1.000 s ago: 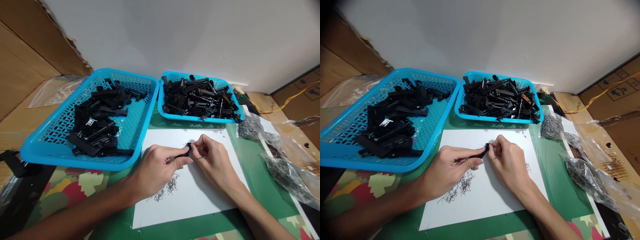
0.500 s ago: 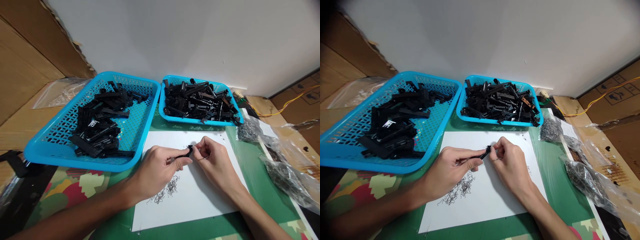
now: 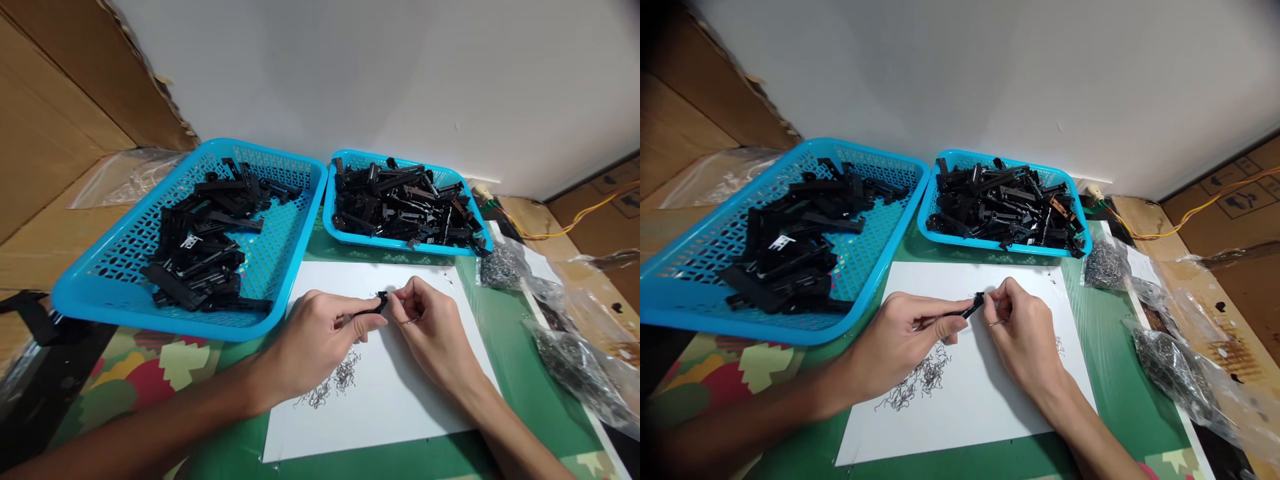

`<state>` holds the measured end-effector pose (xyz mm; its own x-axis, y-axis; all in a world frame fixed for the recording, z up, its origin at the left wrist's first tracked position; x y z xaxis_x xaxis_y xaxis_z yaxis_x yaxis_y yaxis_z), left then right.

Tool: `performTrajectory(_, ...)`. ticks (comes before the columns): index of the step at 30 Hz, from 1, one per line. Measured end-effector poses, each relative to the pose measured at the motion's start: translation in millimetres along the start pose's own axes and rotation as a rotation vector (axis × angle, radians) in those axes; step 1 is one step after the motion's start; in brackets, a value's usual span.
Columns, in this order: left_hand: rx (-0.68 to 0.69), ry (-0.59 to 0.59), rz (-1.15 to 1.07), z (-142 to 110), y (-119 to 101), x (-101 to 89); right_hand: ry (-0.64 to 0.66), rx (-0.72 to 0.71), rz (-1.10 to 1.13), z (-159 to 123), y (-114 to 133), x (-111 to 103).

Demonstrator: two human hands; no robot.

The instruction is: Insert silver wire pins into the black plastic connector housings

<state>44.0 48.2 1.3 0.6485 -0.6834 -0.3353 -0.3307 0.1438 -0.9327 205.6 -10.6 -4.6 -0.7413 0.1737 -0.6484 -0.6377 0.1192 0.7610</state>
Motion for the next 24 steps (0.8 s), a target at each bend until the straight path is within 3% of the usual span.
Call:
performTrajectory(12, 0.058, -0.01, 0.021, -1.1, -3.6, 1.2, 0.133, -0.059, 0.057, 1.1, 3.3, -1.6)
performTrajectory(18, 0.014, -0.032, 0.004, -0.9, 1.0, 0.6, 0.19, -0.062, 0.067, 3.5, 2.9, -9.2)
performTrajectory(24, -0.009, -0.032, -0.008, -0.4, 2.2, 1.6, 0.077, -0.147, -0.017, 10.0, 3.3, -32.9)
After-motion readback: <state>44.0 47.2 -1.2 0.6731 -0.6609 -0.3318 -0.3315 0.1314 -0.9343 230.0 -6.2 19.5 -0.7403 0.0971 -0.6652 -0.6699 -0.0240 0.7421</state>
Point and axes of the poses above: each hand's wrist, its own z-axis towards the middle knuckle, its own x-axis out of the palm, y = z × x, the point moved 7 cm from there along z, towards the middle knuckle, and after that the axes turned 6 degrees about -x, right-handed, at the moved point
